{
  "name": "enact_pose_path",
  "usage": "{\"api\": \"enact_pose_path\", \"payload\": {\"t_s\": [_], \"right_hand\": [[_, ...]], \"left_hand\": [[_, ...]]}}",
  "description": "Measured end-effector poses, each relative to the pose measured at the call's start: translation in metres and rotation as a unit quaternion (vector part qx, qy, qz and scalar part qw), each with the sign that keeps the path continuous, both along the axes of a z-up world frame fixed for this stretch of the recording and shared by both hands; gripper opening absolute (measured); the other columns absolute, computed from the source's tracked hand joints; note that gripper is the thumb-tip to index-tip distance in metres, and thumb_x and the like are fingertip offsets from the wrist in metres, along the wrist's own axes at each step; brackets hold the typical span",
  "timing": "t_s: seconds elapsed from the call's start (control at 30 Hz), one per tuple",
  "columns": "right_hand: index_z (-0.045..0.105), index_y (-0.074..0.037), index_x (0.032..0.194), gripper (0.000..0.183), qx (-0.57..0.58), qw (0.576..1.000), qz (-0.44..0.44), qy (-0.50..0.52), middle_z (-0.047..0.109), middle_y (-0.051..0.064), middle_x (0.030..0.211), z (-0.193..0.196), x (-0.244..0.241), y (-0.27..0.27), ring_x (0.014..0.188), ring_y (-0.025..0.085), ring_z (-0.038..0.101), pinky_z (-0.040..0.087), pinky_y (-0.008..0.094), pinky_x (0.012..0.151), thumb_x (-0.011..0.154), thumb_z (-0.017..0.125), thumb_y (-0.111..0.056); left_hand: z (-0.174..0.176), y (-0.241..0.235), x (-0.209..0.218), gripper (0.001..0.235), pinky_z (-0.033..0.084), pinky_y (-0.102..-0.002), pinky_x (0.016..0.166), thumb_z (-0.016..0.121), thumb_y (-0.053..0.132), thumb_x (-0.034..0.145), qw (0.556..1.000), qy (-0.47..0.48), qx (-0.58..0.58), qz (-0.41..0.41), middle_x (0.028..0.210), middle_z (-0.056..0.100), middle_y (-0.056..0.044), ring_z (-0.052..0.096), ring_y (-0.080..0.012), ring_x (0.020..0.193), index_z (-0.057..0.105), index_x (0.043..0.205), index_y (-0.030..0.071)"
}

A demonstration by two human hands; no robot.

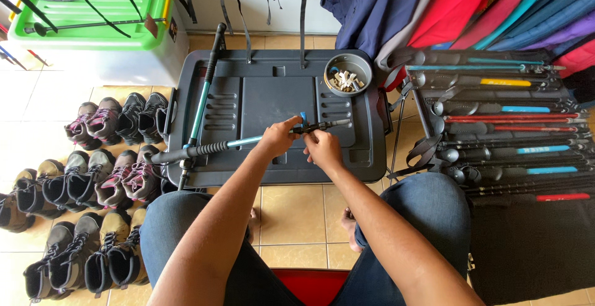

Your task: The person assembles a hiking pole by inserting a metal shaft into a handle and tightening a locking mechanism. They then place the completed pole into a rack with other poles.

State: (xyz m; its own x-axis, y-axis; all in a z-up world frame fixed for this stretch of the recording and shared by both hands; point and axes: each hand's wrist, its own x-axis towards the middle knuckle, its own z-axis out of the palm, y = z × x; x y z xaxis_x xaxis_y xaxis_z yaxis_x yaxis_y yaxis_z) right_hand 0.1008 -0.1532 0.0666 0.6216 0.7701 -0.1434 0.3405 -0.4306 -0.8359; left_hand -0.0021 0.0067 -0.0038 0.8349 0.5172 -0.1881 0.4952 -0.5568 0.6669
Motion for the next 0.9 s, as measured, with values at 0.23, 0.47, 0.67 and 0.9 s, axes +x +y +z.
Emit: {"api": "enact_pose_path", "payload": {"t_s": [0.23,0.47,0.67,0.9], "right_hand": [[0.073,0.000,0.089,0.023,0.007,0.999,-0.011,0.047,0.075,0.011,0.063,0.021,-0.008,-0.005,0.044,0.017,0.068,0.055,0.027,0.040,0.097,0.072,-0.022],[0.073,-0.001,0.081,0.031,0.021,0.999,0.000,0.032,0.072,0.012,0.059,0.016,-0.006,-0.004,0.042,0.017,0.066,0.052,0.027,0.038,0.101,0.070,-0.026],[0.074,-0.005,0.079,0.032,0.008,1.000,0.001,0.020,0.072,0.008,0.056,0.014,-0.004,-0.002,0.041,0.015,0.065,0.052,0.025,0.036,0.101,0.067,-0.027],[0.075,0.000,0.085,0.031,0.006,1.000,-0.005,0.030,0.074,0.010,0.061,0.028,-0.008,-0.009,0.044,0.015,0.067,0.052,0.024,0.037,0.099,0.072,-0.027]], "left_hand": [[0.008,-0.003,0.000,0.046,0.048,-0.065,0.110,0.069,0.036,0.105,1.000,0.015,0.011,-0.004,0.116,0.081,-0.002,0.074,-0.0382,0.117,0.053,0.148,0.042],[0.016,-0.005,-0.002,0.043,0.051,-0.061,0.107,0.068,0.034,0.106,1.000,0.010,0.006,0.003,0.114,0.081,-0.003,0.075,-0.0380,0.116,0.055,0.146,0.041],[0.014,-0.004,-0.003,0.044,0.052,-0.059,0.107,0.069,0.035,0.105,1.000,0.009,0.008,0.011,0.115,0.081,-0.003,0.074,-0.0382,0.117,0.055,0.146,0.043],[0.009,-0.003,-0.002,0.046,0.053,-0.057,0.108,0.070,0.037,0.104,1.000,0.017,0.013,0.012,0.117,0.081,0.001,0.074,-0.0348,0.119,0.055,0.146,0.046]]}}
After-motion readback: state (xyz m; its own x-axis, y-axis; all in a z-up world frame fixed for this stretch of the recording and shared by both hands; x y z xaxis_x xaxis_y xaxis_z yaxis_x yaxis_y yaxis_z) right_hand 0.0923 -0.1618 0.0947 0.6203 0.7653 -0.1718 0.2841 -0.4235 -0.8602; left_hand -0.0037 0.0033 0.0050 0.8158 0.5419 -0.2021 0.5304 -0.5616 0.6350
